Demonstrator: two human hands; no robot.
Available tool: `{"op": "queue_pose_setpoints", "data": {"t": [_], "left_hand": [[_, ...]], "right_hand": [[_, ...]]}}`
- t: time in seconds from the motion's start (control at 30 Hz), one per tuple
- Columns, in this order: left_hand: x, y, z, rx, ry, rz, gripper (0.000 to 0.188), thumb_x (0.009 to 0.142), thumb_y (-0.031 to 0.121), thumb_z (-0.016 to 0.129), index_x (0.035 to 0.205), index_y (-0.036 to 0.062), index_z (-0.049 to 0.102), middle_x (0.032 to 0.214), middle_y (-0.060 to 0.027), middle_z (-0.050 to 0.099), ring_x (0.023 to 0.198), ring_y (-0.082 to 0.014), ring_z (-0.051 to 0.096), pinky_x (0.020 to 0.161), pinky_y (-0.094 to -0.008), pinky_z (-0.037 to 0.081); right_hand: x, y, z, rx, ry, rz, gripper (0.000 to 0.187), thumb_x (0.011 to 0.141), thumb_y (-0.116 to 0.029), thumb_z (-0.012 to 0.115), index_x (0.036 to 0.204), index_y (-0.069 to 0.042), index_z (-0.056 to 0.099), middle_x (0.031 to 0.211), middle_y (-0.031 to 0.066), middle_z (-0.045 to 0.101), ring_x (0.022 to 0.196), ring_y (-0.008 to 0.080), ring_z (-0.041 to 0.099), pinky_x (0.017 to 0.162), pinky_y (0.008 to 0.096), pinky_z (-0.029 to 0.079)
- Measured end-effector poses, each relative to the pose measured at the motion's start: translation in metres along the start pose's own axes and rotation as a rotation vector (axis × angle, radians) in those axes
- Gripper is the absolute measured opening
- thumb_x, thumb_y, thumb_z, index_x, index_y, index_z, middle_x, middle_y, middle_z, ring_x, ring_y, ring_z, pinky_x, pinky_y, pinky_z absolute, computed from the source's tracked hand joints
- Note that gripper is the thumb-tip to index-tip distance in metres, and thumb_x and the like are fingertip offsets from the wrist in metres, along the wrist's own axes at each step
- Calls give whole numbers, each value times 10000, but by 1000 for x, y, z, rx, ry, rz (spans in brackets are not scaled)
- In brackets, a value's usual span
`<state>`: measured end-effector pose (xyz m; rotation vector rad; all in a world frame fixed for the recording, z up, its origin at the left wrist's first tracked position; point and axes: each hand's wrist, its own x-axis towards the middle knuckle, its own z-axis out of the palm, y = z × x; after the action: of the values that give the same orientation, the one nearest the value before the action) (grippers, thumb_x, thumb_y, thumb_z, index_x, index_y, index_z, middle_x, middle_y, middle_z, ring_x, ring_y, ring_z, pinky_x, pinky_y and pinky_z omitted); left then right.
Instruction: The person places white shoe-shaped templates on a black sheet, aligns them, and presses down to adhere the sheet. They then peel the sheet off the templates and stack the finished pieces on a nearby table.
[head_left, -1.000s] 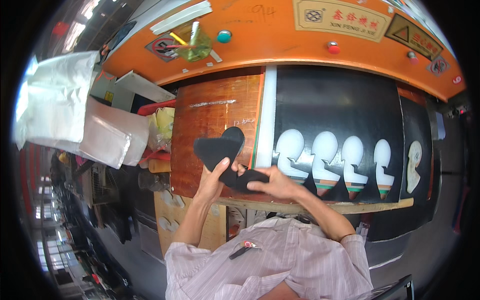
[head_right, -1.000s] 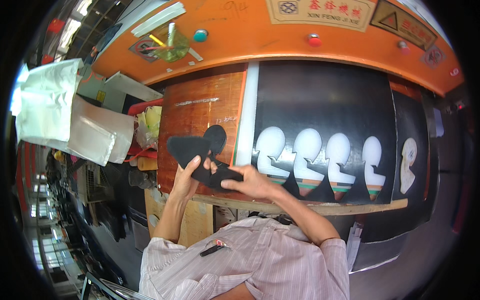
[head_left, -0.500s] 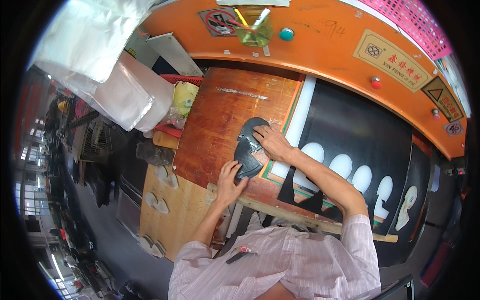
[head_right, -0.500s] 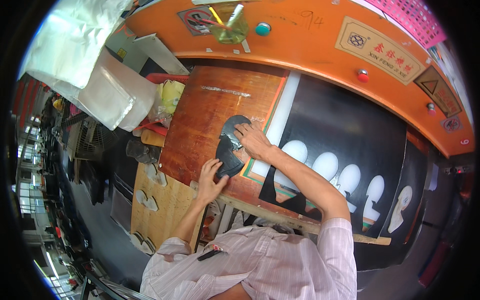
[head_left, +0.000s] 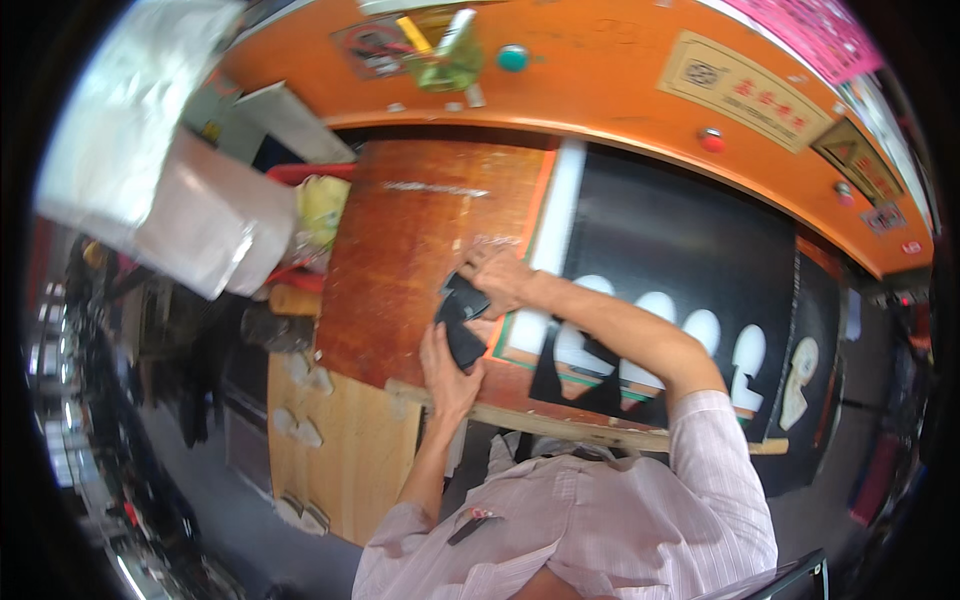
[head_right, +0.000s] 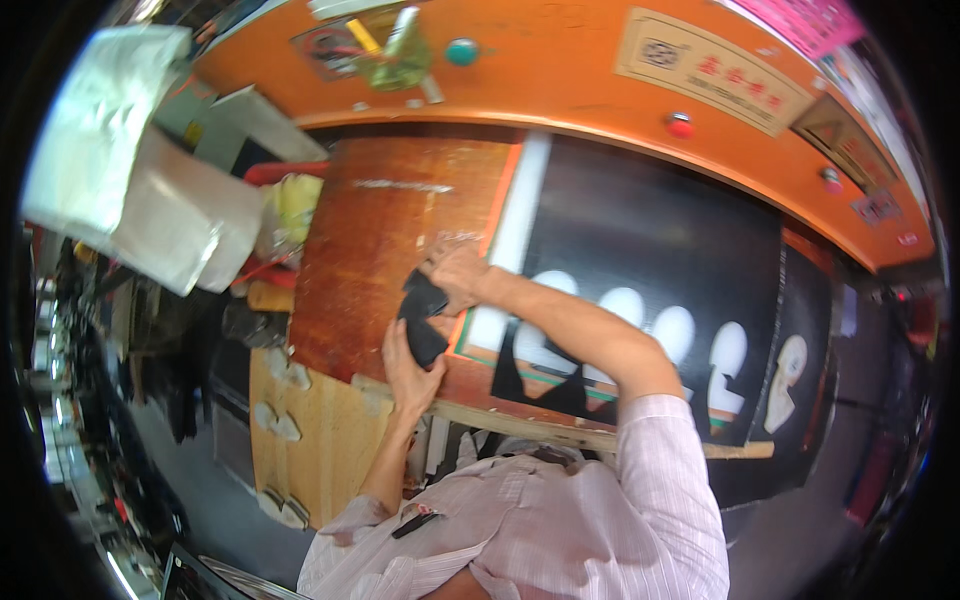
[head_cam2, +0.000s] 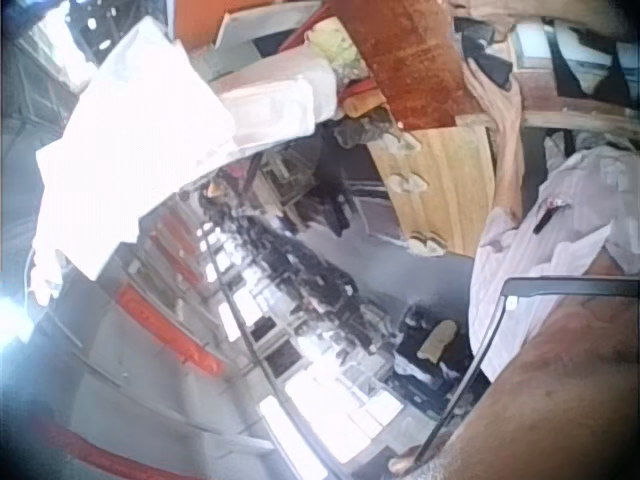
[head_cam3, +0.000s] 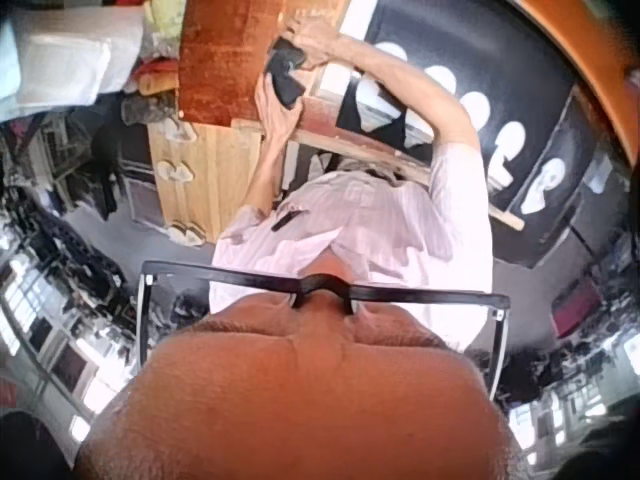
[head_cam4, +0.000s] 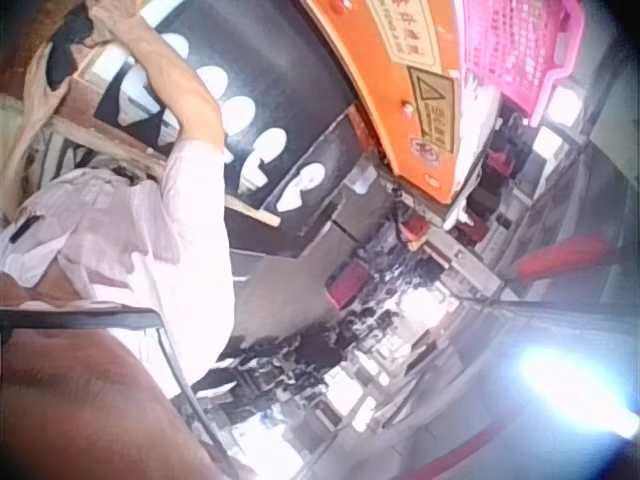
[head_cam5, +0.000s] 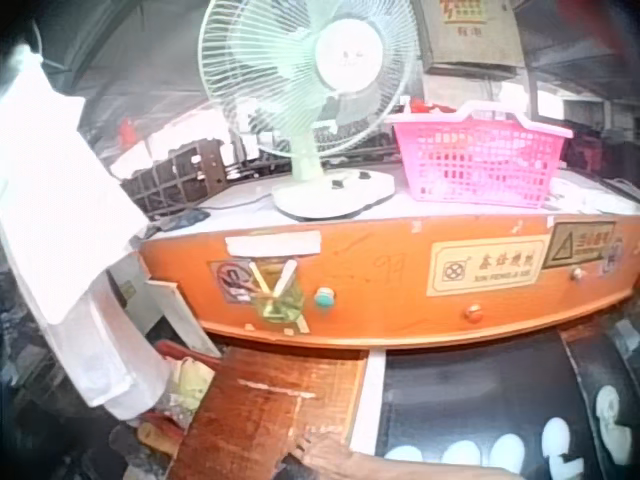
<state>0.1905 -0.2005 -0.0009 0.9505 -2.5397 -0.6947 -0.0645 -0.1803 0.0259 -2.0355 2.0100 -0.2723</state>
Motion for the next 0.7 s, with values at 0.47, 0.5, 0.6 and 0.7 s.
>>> {"op": "queue_pose_setpoints", "data": {"t": [0.47, 0.5, 0.6, 0.7], "left_hand": [[-40, 115, 19, -96, -252, 577, 842, 785, 216, 830, 1506, -13, 459, 1563, -237, 422, 1450, -432, 401, 1205, -561, 329], [-51, 139, 37, -137, -415, 640, 851, 779, 228, 844, 1509, 6, 468, 1555, -226, 437, 1450, -422, 411, 1194, -561, 343], [-77, 208, 95, -157, -645, 961, 831, 841, 325, 816, 1535, 40, 458, 1614, -183, 398, 1514, -386, 349, 1228, -568, 304], [-89, 246, 137, -86, -710, 1176, 785, 906, 366, 765, 1556, 65, 445, 1677, -150, 331, 1575, -343, 267, 1264, -565, 243]], "right_hand": [[-373, 3, -9, 112, 959, 826, 433, 836, -104, 740, 1252, -31, 641, 1262, 178, 642, 1199, 373, 593, 1052, 469, 469], [-428, 9, -9, -36, 949, 1059, 423, 841, -152, 729, 1233, -18, 643, 1208, 202, 656, 1164, 401, 590, 1035, 489, 454], [-572, 21, 1, -500, 762, 1468, 527, 909, -280, 752, 1290, 58, 618, 1281, 255, 648, 1182, 441, 581, 1047, 510, 444], [-654, 6, 34, -201, 558, 1680, 681, 910, -386, 750, 1390, 57, 557, 1457, 240, 543, 1363, 446, 463, 1113, 544, 391]]}}
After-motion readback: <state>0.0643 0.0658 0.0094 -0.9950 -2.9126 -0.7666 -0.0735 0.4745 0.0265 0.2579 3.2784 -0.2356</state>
